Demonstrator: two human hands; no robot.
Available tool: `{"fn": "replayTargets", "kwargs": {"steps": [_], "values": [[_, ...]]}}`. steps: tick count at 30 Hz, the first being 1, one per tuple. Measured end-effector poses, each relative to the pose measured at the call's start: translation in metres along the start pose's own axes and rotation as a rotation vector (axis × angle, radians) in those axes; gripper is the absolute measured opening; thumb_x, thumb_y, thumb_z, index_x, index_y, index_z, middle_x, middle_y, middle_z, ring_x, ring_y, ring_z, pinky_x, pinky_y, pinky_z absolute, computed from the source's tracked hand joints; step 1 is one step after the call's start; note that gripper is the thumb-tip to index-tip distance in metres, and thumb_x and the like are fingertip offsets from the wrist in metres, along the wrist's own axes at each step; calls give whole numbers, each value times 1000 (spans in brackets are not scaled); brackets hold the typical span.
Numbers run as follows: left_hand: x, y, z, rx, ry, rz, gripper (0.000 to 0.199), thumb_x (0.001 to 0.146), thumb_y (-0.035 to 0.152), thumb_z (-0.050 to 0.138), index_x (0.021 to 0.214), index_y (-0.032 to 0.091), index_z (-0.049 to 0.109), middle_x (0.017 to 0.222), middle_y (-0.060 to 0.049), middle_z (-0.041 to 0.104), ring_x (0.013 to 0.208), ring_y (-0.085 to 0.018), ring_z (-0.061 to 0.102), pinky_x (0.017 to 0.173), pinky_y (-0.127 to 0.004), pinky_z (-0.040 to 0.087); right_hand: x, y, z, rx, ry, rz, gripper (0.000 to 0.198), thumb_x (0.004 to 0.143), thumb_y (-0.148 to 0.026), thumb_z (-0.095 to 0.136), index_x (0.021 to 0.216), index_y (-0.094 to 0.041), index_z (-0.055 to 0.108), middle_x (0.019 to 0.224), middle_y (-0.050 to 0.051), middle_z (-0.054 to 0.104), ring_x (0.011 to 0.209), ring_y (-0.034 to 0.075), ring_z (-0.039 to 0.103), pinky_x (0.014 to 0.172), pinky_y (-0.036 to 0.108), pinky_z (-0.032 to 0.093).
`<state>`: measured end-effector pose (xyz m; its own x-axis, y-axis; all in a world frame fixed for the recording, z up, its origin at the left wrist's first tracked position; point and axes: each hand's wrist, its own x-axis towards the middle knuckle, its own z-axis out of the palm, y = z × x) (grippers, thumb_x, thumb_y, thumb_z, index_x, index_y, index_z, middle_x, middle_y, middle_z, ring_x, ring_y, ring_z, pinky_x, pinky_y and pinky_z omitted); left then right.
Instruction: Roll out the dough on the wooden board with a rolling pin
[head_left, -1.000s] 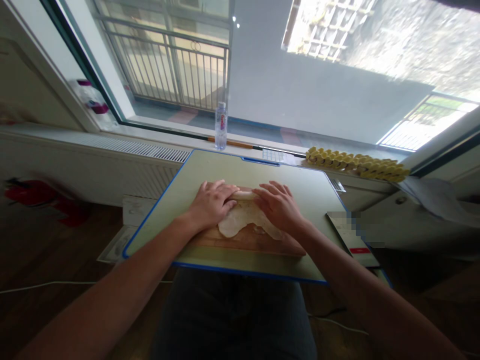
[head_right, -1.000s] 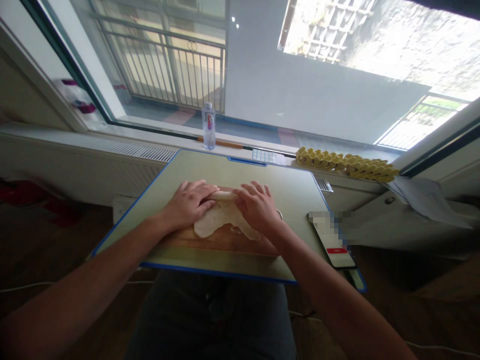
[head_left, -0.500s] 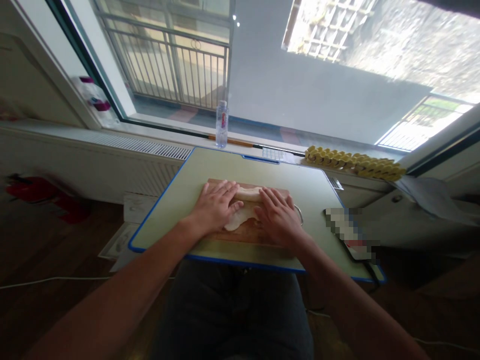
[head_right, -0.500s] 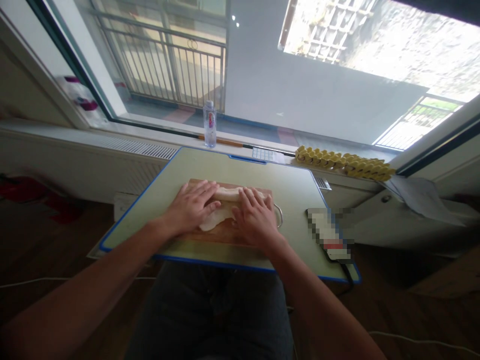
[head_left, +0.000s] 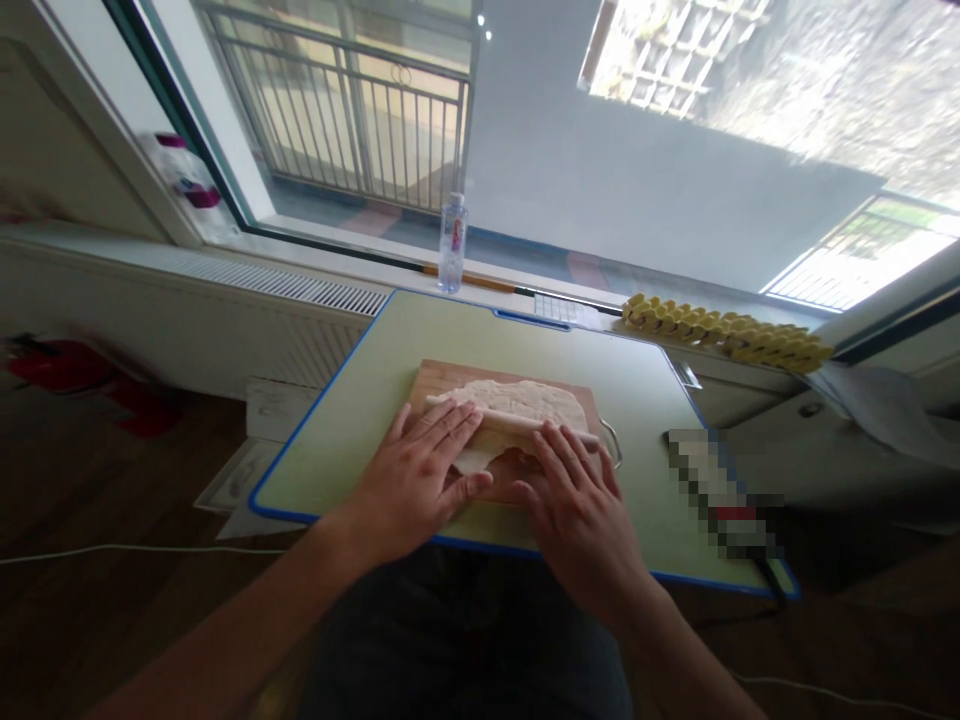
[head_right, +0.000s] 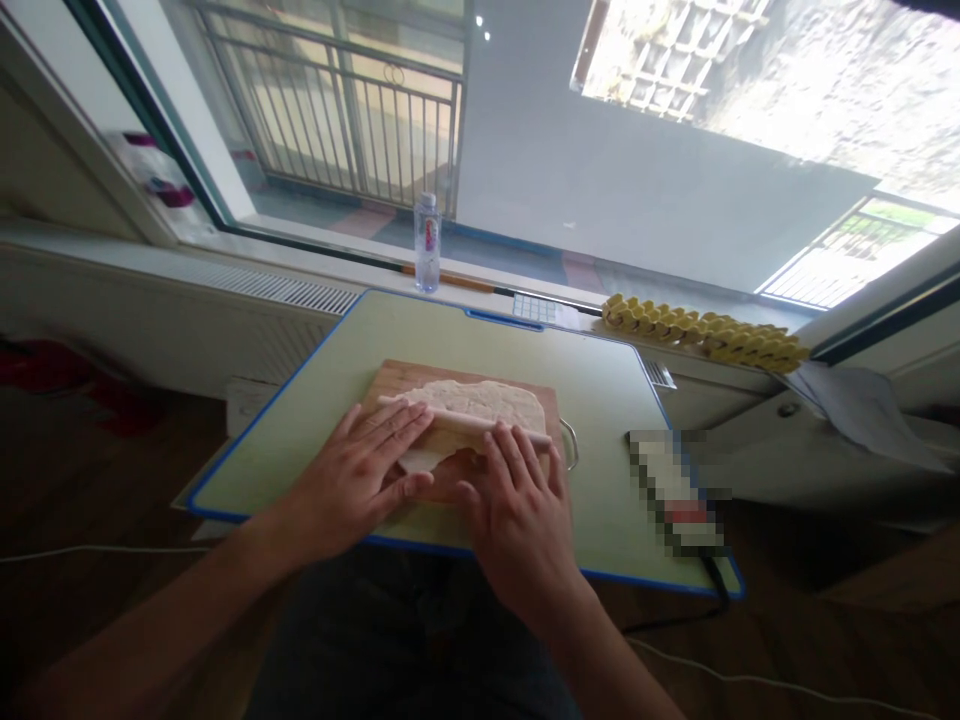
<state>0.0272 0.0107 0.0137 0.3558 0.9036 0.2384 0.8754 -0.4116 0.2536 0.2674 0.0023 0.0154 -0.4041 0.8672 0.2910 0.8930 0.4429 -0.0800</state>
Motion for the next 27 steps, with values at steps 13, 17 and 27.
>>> {"fn": "replayTargets", "kwargs": {"steps": [13, 17, 27], "values": [[62, -8, 0, 1, -56, -78, 72, 105, 66, 35, 159, 19, 45, 165, -12, 47, 156, -30, 37, 131, -64, 12, 58, 13, 4, 18, -60, 87, 54, 110, -44, 39, 153, -14, 51, 160, 15, 53, 151, 31, 44, 124, 55, 30], [-1, 8, -2, 17, 17, -25, 78, 103, 69, 35, 163, 20, 40, 169, -12, 39, 159, -30, 32, 132, -58, 16, -3, -5, -4, 62, 36, 5, 56, 107, -39, 44, 160, -19, 44, 164, 14, 47, 155, 32, 38, 125, 57, 28], [18, -2, -6, -20, -27, -100, 62, 108, 58, 31, 158, 24, 46, 166, -9, 45, 158, -28, 35, 129, -67, 16, 33, 20, 0, 88, 11, 98, 43, 105, -39, 55, 143, -22, 62, 142, 11, 67, 135, 32, 55, 120, 56, 31]]}}
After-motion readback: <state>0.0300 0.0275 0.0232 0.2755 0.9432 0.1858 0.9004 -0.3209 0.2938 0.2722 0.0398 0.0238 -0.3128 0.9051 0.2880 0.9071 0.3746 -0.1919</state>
